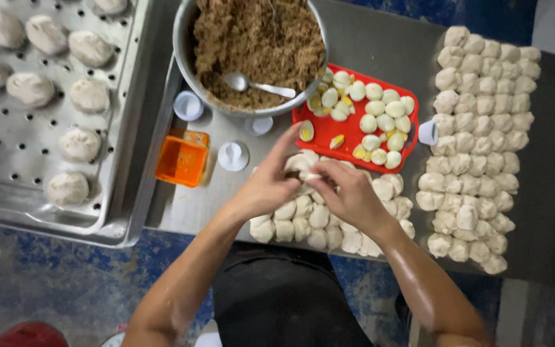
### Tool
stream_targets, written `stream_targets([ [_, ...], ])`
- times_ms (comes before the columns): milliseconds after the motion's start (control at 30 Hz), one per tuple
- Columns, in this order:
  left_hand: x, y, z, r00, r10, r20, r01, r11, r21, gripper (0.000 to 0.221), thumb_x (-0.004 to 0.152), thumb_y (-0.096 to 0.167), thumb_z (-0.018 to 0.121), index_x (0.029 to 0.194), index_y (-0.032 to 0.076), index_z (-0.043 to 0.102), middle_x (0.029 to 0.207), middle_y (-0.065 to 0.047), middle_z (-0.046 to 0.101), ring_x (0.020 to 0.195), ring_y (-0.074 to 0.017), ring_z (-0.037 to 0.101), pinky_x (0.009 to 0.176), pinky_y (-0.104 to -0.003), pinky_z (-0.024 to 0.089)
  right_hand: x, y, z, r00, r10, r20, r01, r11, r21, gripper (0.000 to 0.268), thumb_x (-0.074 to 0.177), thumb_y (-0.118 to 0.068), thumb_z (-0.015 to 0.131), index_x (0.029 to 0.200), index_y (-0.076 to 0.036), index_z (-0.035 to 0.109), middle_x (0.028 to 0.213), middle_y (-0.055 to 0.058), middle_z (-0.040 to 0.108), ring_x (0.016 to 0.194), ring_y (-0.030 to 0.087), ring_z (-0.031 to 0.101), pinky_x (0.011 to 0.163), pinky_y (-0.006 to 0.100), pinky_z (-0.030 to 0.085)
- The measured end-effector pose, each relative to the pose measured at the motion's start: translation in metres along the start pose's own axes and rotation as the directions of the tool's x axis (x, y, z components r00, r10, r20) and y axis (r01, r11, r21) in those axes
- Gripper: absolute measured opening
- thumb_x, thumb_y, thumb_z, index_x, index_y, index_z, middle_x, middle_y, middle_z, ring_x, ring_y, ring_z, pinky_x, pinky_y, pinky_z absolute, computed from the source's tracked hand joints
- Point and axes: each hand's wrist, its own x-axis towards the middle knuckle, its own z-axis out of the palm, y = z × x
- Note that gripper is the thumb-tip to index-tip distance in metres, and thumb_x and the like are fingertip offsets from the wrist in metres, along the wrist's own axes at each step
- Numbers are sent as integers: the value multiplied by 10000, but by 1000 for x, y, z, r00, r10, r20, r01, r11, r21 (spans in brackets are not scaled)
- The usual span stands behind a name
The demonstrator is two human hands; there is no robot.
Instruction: The person prepares buns by flattening dough by hand, scooping meat filling and placing half an egg inside, and pleating the dough to seal it before placing them onto a metal steaming tray.
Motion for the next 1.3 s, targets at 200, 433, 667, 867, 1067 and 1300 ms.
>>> stream_targets([
  [200, -12, -23, -6, 954, -192, -230, 136, 962, -235, 469, 1102, 166, 536, 1540, -3, 556, 1287, -94, 694, 977, -79, 586, 849, -221, 486, 2, -7, 9, 990, 42, -135, -51, 997, -62, 252, 941, -100, 745, 1124, -2, 601, 866, 93, 666, 698, 189, 675, 622, 323, 547],
  [433, -22, -22, 6, 910, 109, -401, 37, 940, 339, 398, 984, 70, 652, 1382, 45, 652, 1390, -55, 690, 902, -55, 642, 800, -233, 565, 10, -20, 15, 977, -211, -41, 198, 957, -211, 244, 950, -65, 740, 1154, -45, 608, 935, 147, 676, 812, 310, 690, 706, 395, 546],
  [667, -34, 7, 16, 948, 220, -229, -116, 912, 393, 685, 899, -30, 519, 1551, 74, 336, 1549, -156, 484, 1347, -201, 551, 1092, -300, 457, 9, -25, 23, 984, -177, 12, 174, 951, -255, 243, 926, -57, 724, 1143, -46, 616, 928, 173, 691, 814, 355, 695, 707, 429, 547],
  [867, -52, 22, 18, 947, 256, -195, -165, 907, 388, 672, 906, -9, 509, 1559, 30, 358, 1505, -255, 554, 1433, -332, 526, 1195, -384, 407, 3, -28, 20, 992, -122, -39, 116, 986, -121, 273, 969, -64, 703, 1207, 0, 585, 967, 163, 705, 827, 256, 731, 681, 337, 560],
  [1067, -53, 22, 25, 725, 679, -111, -509, 638, 577, 578, 1119, 455, 386, 1456, 1, 510, 1443, -173, 582, 1347, -264, 573, 1159, -346, 451, -1, -41, 6, 990, 70, 119, -136, 622, 771, 222, 1010, -89, 656, 1199, 9, 595, 982, 30, 696, 799, 70, 666, 690, 262, 587],
  [1300, -52, 9, 26, 793, 573, -209, -430, 768, 474, 714, 1102, 637, 436, 1295, -29, 604, 1239, -175, 640, 1148, -265, 650, 1009, -364, 525, -2, -58, 6, 973, -178, -144, 191, 979, 77, 204, 973, -2, 668, 1158, -21, 586, 982, 57, 651, 883, 87, 641, 742, 253, 550],
])
